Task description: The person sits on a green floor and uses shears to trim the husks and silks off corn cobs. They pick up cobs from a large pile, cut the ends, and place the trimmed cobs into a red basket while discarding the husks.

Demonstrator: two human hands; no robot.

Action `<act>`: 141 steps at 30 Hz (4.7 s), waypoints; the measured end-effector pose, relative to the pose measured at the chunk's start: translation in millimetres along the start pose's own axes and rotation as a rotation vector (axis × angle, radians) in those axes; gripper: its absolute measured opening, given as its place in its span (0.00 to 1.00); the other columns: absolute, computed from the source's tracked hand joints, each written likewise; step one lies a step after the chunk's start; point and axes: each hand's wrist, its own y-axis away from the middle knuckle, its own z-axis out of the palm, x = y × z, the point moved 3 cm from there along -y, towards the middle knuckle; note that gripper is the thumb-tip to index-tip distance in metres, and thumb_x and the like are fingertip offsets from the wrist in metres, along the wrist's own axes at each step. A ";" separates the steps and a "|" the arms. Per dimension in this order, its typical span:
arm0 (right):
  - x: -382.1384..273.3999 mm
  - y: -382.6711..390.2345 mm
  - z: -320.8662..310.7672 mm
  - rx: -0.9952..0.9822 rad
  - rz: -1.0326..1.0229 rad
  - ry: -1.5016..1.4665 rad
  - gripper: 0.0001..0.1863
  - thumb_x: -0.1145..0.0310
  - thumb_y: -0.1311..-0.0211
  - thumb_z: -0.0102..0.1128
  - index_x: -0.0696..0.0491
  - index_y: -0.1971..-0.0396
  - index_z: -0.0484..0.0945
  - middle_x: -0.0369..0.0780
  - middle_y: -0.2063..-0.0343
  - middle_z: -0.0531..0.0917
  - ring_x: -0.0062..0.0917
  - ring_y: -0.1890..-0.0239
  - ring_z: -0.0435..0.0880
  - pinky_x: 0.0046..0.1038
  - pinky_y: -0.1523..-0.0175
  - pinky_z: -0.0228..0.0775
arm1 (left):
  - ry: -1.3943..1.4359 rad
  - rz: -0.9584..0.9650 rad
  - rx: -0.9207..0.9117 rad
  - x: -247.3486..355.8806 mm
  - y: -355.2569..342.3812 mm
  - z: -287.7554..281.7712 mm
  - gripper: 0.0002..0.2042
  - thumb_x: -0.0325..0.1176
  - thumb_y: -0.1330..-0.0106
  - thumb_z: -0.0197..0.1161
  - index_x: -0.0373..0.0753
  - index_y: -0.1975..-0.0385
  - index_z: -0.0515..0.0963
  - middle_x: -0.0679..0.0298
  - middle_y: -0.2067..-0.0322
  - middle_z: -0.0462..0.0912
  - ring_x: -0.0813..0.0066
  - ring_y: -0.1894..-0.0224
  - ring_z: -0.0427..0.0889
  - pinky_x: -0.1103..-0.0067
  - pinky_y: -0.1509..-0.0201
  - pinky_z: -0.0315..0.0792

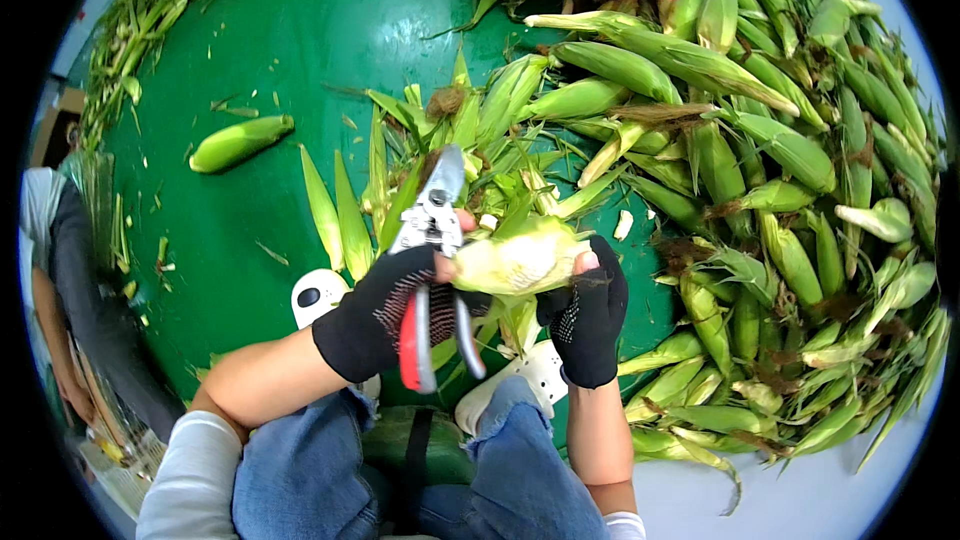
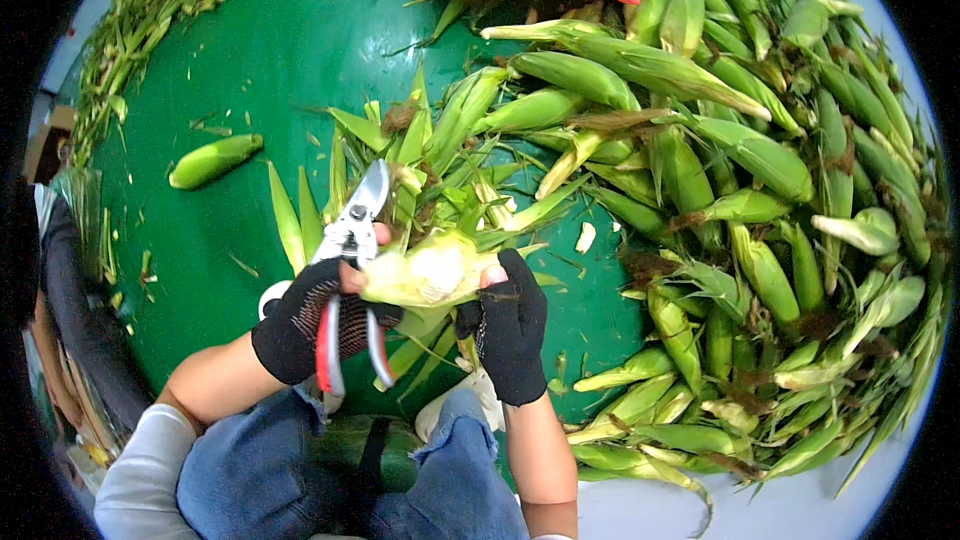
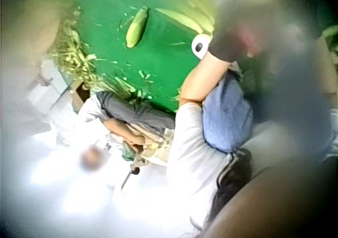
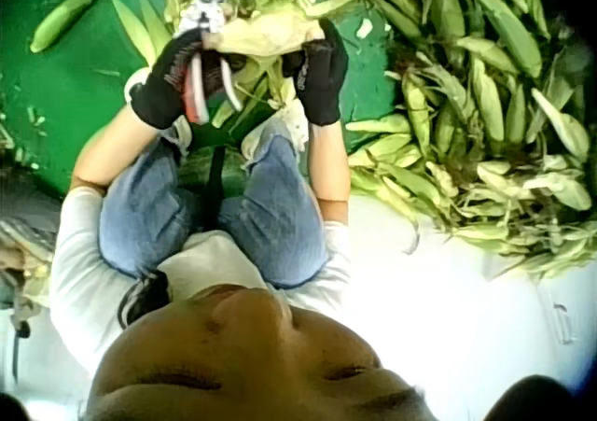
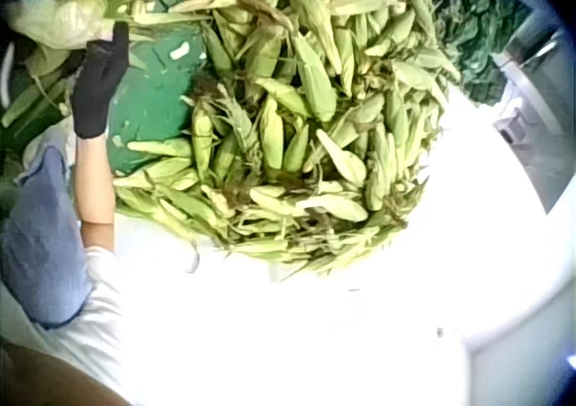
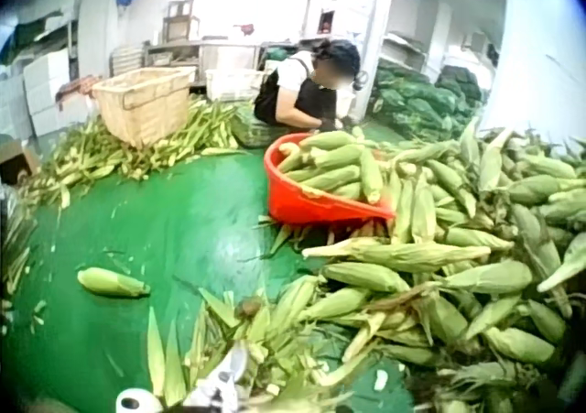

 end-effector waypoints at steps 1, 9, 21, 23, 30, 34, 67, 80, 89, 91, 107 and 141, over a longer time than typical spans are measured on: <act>3.7 -0.5 1.8 -0.008 0.057 -0.176 0.14 0.61 0.36 0.48 0.59 0.64 0.70 0.36 0.78 0.75 0.17 0.84 0.72 0.20 0.79 0.62 | 0.099 0.005 -0.064 5.1 -2.3 0.3 0.24 0.25 0.53 0.57 0.40 0.52 0.65 0.57 0.64 0.75 0.61 0.60 0.78 0.70 0.59 0.75; 7.8 -12.2 15.9 0.094 -0.283 0.331 0.15 0.61 0.38 0.51 0.59 0.62 0.69 0.39 0.69 0.75 0.23 0.67 0.76 0.25 0.59 0.68 | 0.155 0.089 -0.204 27.1 5.0 2.4 0.22 0.25 0.51 0.53 0.38 0.52 0.66 0.54 0.64 0.77 0.61 0.61 0.78 0.72 0.66 0.72; 9.6 17.4 20.1 -0.182 -0.481 0.231 0.28 0.50 0.59 0.69 0.54 0.64 0.70 0.40 0.70 0.76 0.32 0.67 0.78 0.30 0.62 0.70 | -1.232 0.402 -0.179 29.0 18.1 -8.0 0.39 0.36 0.60 0.76 0.38 0.48 0.60 0.59 0.52 0.68 0.69 0.48 0.67 0.73 0.43 0.59; 12.7 26.0 22.7 -0.030 -0.212 -0.362 0.27 0.50 0.50 0.64 0.54 0.60 0.67 0.39 0.68 0.77 0.25 0.66 0.78 0.27 0.61 0.70 | -1.514 0.066 -0.373 27.3 13.5 -8.9 0.44 0.40 0.65 0.79 0.36 0.46 0.60 0.60 0.53 0.68 0.70 0.48 0.67 0.75 0.44 0.60; 17.9 -16.4 -46.6 0.143 -0.728 0.661 0.27 0.65 0.50 0.62 0.56 0.49 0.65 0.45 0.53 0.71 0.39 0.49 0.69 0.34 0.43 0.58 | -1.517 0.005 0.001 61.0 30.6 -83.5 0.48 0.48 0.65 0.76 0.32 0.44 0.58 0.54 0.55 0.72 0.65 0.56 0.74 0.74 0.54 0.69; 6.7 -63.5 -197.9 0.668 -0.440 0.196 0.19 0.70 0.42 0.54 0.54 0.51 0.65 0.39 0.55 0.71 0.25 0.55 0.70 0.28 0.46 0.61 | -2.140 0.360 0.475 117.7 156.6 -287.5 0.45 0.35 0.62 0.69 0.30 0.41 0.53 0.49 0.49 0.68 0.57 0.48 0.70 0.71 0.46 0.66; 28.1 22.9 -114.9 0.195 0.086 -0.600 0.44 0.43 0.53 0.62 0.49 0.40 0.56 0.40 0.47 0.69 0.32 0.48 0.70 0.39 0.43 0.63 | -0.960 -0.408 -0.602 -20.1 -28.4 -48.5 0.45 0.49 0.50 0.67 0.35 0.37 0.51 0.52 0.43 0.63 0.67 0.41 0.62 0.78 0.39 0.56; 35.9 26.9 -65.8 0.610 -0.324 -0.054 0.22 0.54 0.35 0.47 0.56 0.51 0.65 0.42 0.53 0.69 0.28 0.51 0.68 0.31 0.42 0.58 | -0.536 -0.485 -0.203 -65.1 13.6 -27.9 0.28 0.39 0.41 0.61 0.38 0.44 0.58 0.64 0.59 0.72 0.79 0.60 0.71 0.81 0.57 0.68; 49.0 27.2 -63.4 0.545 -0.111 -0.419 0.24 0.59 0.44 0.55 0.55 0.51 0.65 0.40 0.53 0.70 0.30 0.49 0.68 0.35 0.40 0.57 | -0.533 -0.250 0.136 -72.3 -26.5 -46.0 0.13 0.33 0.43 0.57 0.39 0.60 0.65 0.64 0.78 0.72 0.71 0.79 0.77 0.74 0.77 0.73; 34.4 22.9 -70.2 0.483 -0.264 -0.180 0.33 0.67 0.52 0.64 0.55 0.45 0.61 0.42 0.49 0.70 0.28 0.48 0.69 0.32 0.43 0.61 | -0.331 -0.166 0.269 -54.2 -26.7 -64.5 0.14 0.32 0.42 0.58 0.40 0.59 0.65 0.63 0.75 0.72 0.69 0.74 0.78 0.74 0.73 0.75; 8.3 49.7 -66.2 -0.008 -0.132 1.396 0.36 0.68 0.69 0.70 0.56 0.52 0.67 0.47 0.60 0.73 0.43 0.58 0.71 0.38 0.53 0.64 | -1.961 0.087 -0.327 -12.6 -30.1 -39.8 0.41 0.44 0.54 0.66 0.30 0.42 0.57 0.41 0.47 0.65 0.53 0.45 0.69 0.70 0.43 0.65; -20.6 -12.2 -123.1 -0.304 -0.424 1.814 0.40 0.63 0.73 0.71 0.47 0.50 0.68 0.45 0.60 0.71 0.40 0.58 0.70 0.38 0.58 0.67 | -1.381 0.012 0.063 52.0 21.3 -81.9 0.37 0.40 0.48 0.68 0.38 0.40 0.56 0.57 0.51 0.71 0.68 0.49 0.70 0.73 0.44 0.63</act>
